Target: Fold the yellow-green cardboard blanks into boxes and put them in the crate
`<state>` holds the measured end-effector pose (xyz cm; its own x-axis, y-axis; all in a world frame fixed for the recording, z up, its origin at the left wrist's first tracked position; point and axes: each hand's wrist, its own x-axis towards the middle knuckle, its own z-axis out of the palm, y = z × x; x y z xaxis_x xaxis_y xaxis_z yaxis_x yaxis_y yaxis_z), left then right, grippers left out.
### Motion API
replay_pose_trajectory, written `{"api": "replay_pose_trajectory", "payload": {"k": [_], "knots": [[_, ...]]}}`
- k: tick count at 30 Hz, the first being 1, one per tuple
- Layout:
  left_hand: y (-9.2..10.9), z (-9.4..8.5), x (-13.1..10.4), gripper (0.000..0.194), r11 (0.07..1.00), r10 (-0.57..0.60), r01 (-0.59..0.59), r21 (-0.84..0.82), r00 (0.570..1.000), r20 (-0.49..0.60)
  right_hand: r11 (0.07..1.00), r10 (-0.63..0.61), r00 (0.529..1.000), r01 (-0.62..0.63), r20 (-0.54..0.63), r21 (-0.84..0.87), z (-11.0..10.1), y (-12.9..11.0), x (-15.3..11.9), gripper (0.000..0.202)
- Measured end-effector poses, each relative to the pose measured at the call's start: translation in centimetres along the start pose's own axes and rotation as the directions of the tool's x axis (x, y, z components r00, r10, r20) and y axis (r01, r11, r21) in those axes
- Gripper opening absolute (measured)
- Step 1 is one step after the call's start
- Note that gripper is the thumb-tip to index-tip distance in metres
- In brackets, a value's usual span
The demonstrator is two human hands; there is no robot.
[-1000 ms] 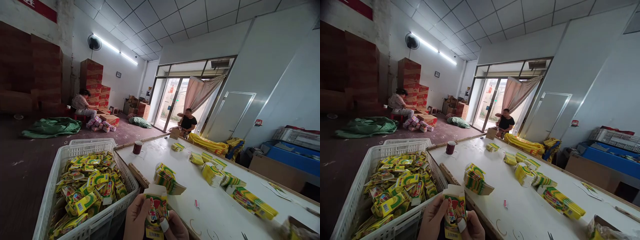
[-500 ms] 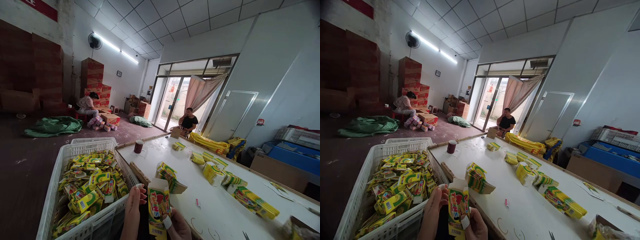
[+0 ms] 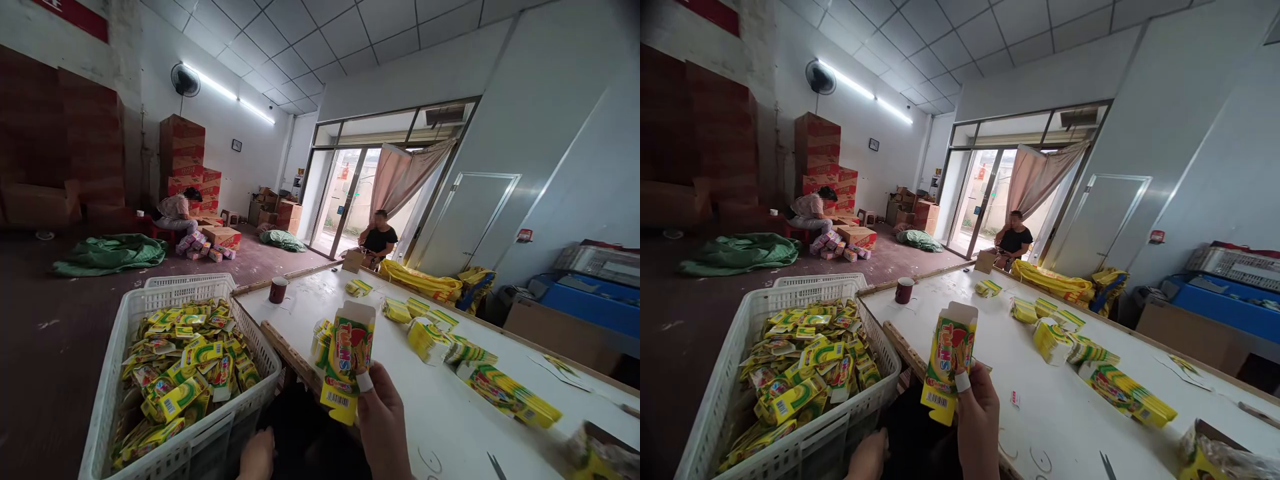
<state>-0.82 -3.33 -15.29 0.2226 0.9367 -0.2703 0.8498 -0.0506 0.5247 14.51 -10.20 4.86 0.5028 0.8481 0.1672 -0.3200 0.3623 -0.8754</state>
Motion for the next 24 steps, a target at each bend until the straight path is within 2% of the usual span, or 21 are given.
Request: {"api": "replay_pose_trajectory", "payload": {"k": [3, 6, 7, 9, 12, 16, 19, 22, 24], "knots": [[-0.3, -0.3, 0.3, 0.031, 0.999, 0.038, -0.039, 0.017, 0.997, 0.068, 0.999, 0.046, 0.998, -0.048, 0.052, 0.026, 0.4, 0.1, -0.6, 0.042], [-1.1, -0.8, -0.5, 0.010, 0.994, 0.105, -0.105, -0.007, 0.982, 0.155, 0.996, 0.075, 0.995, -0.078, 0.068, 0.032, 0.0, 0.6, -0.8, 0.044], [-1.4, -0.9, -1.0, 0.010, 0.991, 0.133, -0.131, -0.023, 0.973, 0.186, 0.997, 0.063, 0.996, -0.065, 0.057, 0.033, -0.2, 0.6, -0.6, 0.044], [-1.9, -1.1, -2.0, 0.022, 0.983, 0.184, -0.175, -0.057, 0.955, 0.232, 0.999, 0.017, 1.000, -0.018, 0.017, 0.027, -0.8, -0.1, 0.1, 0.043], [-2.4, -1.3, -3.4, 0.027, 0.971, 0.236, -0.218, -0.100, 0.942, 0.238, 1.000, -0.027, 0.999, 0.027, -0.037, -0.001, -1.6, -1.3, 0.8, 0.043], [-2.7, -1.9, -4.5, 0.009, 0.960, 0.258, -0.228, -0.163, 0.945, 0.199, 0.998, 0.061, 0.992, -0.064, -0.110, -0.019, -3.3, -0.8, 0.2, 0.048], [-2.9, -3.4, -4.8, 0.008, 0.945, 0.278, -0.247, -0.214, 0.952, 0.127, 0.990, 0.138, 0.962, -0.141, -0.235, 0.006, -5.5, 0.8, -0.3, 0.053], [-3.5, -6.0, -4.5, 0.007, 0.939, 0.274, -0.274, -0.207, 0.961, -0.028, 0.992, 0.126, 0.924, -0.125, -0.361, 0.026, -7.5, 1.7, 0.0, 0.054], [-4.2, -7.9, -4.2, 0.009, 0.946, 0.251, -0.276, -0.169, 0.955, -0.156, 0.993, 0.117, 0.911, -0.120, -0.395, 0.015, -8.2, 1.8, 0.3, 0.055]]}}
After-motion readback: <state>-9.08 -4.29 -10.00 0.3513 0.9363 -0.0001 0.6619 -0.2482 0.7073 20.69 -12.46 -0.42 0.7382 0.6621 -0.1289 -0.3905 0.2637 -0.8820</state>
